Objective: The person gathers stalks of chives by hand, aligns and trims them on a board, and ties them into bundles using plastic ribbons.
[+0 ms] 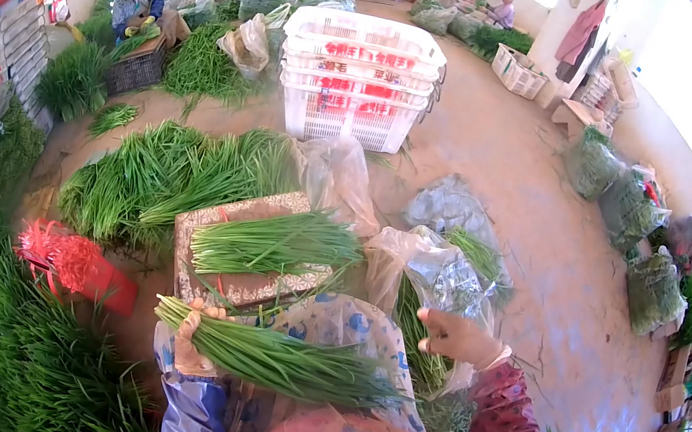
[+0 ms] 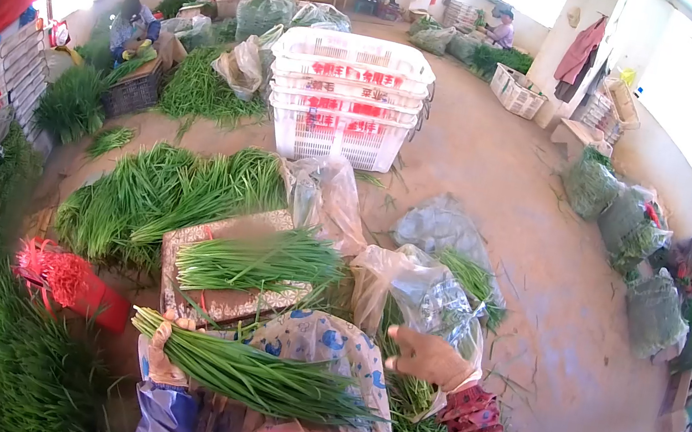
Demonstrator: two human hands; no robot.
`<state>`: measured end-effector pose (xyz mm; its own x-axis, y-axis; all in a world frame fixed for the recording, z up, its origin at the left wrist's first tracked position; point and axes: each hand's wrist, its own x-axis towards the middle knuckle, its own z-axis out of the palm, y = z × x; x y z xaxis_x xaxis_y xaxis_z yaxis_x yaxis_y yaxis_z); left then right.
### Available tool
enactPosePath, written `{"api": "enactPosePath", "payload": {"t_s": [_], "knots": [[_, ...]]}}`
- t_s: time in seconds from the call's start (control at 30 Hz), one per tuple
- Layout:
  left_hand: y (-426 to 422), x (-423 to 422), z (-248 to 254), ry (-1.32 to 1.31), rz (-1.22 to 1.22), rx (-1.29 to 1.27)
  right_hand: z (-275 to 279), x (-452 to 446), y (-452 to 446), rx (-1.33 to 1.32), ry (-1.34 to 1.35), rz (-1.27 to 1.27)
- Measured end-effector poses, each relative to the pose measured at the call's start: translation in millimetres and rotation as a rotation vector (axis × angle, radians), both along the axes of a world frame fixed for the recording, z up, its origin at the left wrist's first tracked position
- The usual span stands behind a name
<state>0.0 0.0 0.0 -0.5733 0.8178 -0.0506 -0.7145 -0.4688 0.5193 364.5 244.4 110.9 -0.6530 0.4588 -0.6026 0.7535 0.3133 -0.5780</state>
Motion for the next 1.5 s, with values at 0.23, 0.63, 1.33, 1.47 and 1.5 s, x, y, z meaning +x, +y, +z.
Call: {"api": "enactPosePath", "payload": {"t_s": [0.23,0.63,1.33,1.47,1.5], "knots": [[13,10,20,0.025,-0.064,0.17,3,-93,-20,-0.435,0.886,-0.051],[13,24,23,0.138,-0.099,0.241,-53,-200,-125,-0.976,0.876,0.191],[39,49,2,0.206,0.216,-0.287,-22,-213,-155,0.178,0.084,0.149],[23,41,16,0.038,0.036,-0.158,13,-198,-121,0.082,0.115,0.505],[20,40,22,-0.019,-0.051,-0.189,23,-197,-109,0.084,0.117,0.51]]}}
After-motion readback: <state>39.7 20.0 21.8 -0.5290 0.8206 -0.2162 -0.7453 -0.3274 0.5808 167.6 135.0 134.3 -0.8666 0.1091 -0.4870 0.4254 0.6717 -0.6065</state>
